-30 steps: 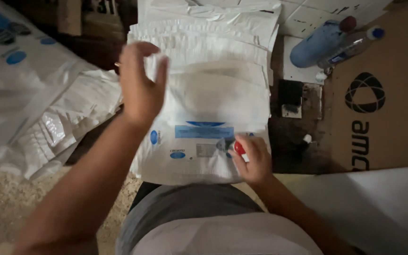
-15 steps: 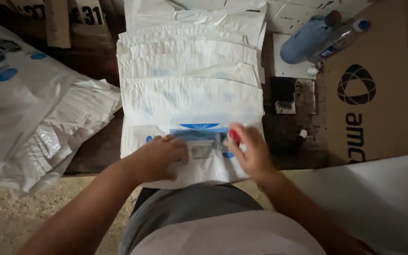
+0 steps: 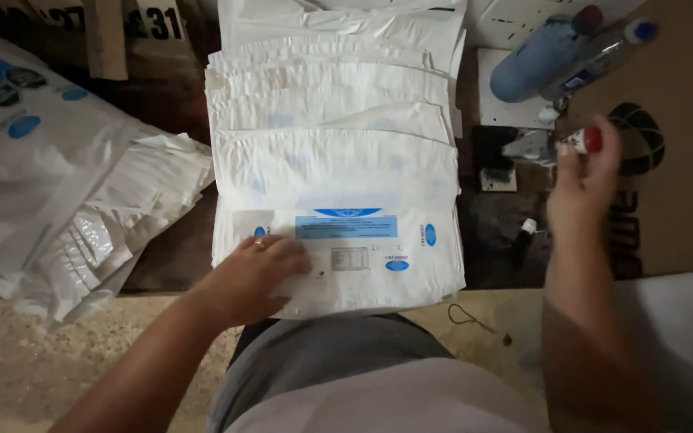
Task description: Stamping batch or date codes onto plastic cheese bags using a manual hand stamp
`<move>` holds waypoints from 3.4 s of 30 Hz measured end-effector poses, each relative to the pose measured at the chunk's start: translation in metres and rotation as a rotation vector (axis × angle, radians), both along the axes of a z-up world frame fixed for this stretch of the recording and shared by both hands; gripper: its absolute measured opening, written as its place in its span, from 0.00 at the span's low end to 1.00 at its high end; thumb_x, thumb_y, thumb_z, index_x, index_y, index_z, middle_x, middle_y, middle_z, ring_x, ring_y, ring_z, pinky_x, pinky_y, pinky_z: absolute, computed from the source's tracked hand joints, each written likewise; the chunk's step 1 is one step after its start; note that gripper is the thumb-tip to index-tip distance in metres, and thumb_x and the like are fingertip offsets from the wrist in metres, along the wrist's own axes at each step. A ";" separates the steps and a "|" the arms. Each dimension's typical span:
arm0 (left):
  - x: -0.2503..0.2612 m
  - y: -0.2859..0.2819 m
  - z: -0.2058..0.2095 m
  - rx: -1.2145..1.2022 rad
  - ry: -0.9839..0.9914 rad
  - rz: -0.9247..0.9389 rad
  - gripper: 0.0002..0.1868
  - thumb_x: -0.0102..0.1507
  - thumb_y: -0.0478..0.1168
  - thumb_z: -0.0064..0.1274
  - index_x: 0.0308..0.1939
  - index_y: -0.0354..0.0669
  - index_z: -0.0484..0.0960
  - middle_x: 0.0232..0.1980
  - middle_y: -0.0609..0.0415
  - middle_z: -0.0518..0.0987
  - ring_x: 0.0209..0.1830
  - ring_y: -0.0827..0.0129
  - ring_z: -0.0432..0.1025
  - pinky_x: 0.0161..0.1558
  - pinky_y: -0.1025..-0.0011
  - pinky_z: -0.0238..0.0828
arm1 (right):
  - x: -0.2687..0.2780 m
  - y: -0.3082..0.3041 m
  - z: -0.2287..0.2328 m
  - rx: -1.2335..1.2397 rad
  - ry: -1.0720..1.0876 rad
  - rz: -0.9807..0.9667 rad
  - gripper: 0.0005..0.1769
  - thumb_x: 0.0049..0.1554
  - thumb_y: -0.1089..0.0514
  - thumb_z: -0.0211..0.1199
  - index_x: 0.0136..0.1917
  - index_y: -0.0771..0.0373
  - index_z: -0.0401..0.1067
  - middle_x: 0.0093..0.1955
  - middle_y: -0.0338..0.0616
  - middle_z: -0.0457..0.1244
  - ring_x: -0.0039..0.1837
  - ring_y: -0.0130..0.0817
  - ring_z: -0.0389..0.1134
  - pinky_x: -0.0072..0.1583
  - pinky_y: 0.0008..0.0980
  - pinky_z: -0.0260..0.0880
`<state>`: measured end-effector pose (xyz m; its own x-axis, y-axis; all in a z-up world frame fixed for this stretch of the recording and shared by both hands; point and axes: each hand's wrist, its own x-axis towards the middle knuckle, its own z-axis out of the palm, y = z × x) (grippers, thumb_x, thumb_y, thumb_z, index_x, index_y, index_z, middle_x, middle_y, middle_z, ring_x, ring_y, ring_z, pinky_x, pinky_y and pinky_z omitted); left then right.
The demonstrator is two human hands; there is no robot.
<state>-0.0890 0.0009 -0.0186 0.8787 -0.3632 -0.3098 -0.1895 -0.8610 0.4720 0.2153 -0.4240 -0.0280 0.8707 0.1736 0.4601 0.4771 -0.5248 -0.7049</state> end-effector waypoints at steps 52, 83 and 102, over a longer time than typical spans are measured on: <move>0.023 0.008 0.020 0.085 0.259 -0.044 0.31 0.56 0.46 0.71 0.62 0.62 0.79 0.68 0.57 0.74 0.75 0.49 0.61 0.71 0.48 0.61 | -0.160 0.109 -0.038 -0.446 -0.186 0.321 0.31 0.50 0.35 0.73 0.65 0.43 0.76 0.50 0.28 0.67 0.50 0.25 0.71 0.49 0.25 0.75; 0.016 0.012 0.028 -0.178 -0.004 0.025 0.17 0.58 0.41 0.64 0.51 0.51 0.83 0.54 0.52 0.84 0.56 0.50 0.76 0.55 0.52 0.73 | -0.015 0.027 0.001 -0.315 -0.201 0.015 0.24 0.66 0.66 0.67 0.74 0.68 0.68 0.61 0.69 0.66 0.62 0.68 0.68 0.62 0.56 0.69; 0.017 0.028 -0.016 -0.375 0.062 0.244 0.09 0.63 0.42 0.57 0.46 0.52 0.87 0.40 0.48 0.85 0.45 0.45 0.78 0.47 0.50 0.76 | 0.021 0.026 0.007 -0.102 0.028 -0.005 0.24 0.66 0.61 0.68 0.73 0.59 0.67 0.62 0.64 0.65 0.65 0.59 0.67 0.66 0.54 0.64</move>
